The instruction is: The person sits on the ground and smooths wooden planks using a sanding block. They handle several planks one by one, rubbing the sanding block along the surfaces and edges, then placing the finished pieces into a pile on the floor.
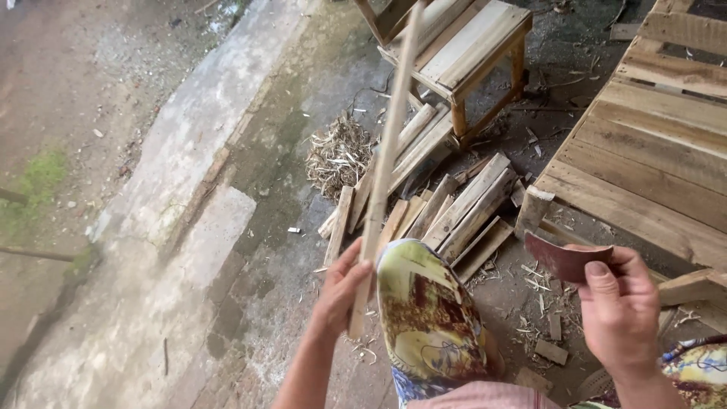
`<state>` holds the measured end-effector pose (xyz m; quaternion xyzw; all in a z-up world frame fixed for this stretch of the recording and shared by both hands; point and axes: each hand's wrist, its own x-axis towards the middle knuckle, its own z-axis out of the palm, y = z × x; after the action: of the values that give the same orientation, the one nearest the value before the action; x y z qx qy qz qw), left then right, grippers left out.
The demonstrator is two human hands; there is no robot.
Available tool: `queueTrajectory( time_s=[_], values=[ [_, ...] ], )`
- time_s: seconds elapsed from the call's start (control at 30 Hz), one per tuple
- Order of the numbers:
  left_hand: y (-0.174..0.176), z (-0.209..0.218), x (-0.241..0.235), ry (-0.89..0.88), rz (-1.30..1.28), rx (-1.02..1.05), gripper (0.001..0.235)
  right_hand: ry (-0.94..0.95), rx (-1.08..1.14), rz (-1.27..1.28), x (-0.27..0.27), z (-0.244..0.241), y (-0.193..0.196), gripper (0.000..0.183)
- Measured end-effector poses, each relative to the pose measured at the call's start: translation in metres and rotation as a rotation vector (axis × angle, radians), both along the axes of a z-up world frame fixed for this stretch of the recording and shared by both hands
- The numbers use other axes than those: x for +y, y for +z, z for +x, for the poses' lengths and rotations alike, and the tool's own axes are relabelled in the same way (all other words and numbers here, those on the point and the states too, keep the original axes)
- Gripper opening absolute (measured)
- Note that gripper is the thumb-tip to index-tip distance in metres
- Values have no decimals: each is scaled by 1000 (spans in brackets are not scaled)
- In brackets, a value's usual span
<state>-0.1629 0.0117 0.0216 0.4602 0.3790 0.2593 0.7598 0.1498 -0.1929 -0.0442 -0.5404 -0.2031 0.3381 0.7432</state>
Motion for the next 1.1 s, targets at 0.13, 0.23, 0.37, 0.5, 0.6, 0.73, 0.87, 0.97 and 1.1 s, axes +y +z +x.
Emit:
queueTrajectory(
  time_s=[0.13,0.23,0.37,0.5,0.6,0.73,0.87,0.97,1.1],
  values=[
    [40,48,-32,-77,-147,46,87,-106,-973,304,37,-32,48,9],
    [32,70,-48,-230,-181,118,95,111,-1287,563,50,-42,52,17],
    [17,84,-58,-410,-173,150,85,266,-1603,500,49,-29,37,32],
    [24,90,-70,-456,-111,336,103,119,-1559,396,60,20,36,33],
    [18,86,-81,-471,-194,398,100,-94,-1572,198,72,85,17,19],
    [21,84,-84,-514,-188,350,96,-142,-1649,79,61,81,24,22],
    [17,84,-83,-460,-265,305,96,153,-1463,367,42,32,16,24],
    [25,82,-86,-503,-213,284,94,261,-1310,249,45,43,46,12],
    [81,97,-109,-606,-349,-191,58,-171,-1594,32,65,137,0,16]
  ],
)
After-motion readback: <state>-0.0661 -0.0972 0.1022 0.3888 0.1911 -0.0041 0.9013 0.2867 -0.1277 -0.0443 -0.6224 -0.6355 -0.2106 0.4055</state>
